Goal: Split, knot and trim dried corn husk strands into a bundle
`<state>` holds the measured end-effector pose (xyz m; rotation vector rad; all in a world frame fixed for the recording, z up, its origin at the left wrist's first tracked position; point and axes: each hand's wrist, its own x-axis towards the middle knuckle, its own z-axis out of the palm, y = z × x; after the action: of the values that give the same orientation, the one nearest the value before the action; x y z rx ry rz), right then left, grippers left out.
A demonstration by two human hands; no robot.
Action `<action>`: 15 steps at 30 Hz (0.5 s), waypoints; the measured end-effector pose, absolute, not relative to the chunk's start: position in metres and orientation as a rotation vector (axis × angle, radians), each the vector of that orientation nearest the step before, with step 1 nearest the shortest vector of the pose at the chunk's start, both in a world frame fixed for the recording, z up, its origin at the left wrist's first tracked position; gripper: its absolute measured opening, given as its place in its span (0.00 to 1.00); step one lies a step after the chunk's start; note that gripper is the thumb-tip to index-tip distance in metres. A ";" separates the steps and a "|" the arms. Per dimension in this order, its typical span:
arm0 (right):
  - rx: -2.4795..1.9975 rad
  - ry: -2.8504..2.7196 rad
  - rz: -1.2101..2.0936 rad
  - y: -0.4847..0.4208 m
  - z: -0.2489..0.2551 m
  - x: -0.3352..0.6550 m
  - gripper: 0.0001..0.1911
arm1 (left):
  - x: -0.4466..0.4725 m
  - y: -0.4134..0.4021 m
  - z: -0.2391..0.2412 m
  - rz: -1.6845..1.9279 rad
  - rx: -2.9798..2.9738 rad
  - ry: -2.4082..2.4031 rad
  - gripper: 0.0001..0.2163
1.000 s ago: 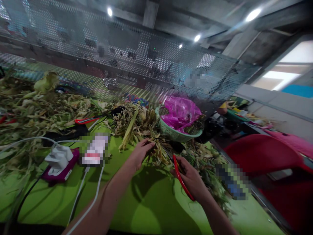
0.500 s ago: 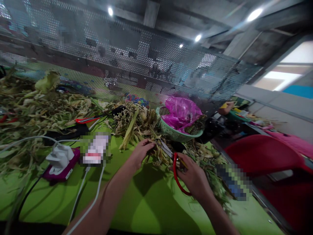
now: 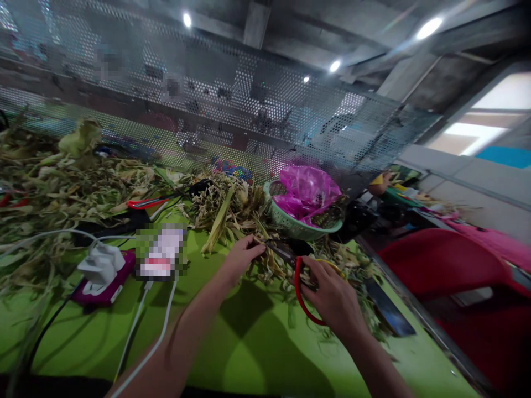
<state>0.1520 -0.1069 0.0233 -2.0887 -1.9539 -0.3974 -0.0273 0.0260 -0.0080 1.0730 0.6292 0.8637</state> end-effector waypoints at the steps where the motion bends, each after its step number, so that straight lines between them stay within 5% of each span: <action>1: -2.094 -1.953 -0.411 -0.106 0.023 0.152 0.23 | -0.027 0.026 -0.009 0.864 1.103 0.629 0.06; 15: -2.157 -1.868 -0.362 -0.102 0.016 0.146 0.18 | -0.020 0.032 -0.027 0.871 1.300 0.581 0.09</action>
<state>0.1462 -0.1017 0.0156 -2.1575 -1.8682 -0.3617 -0.0198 0.0324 -0.0274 1.3004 0.5808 0.8711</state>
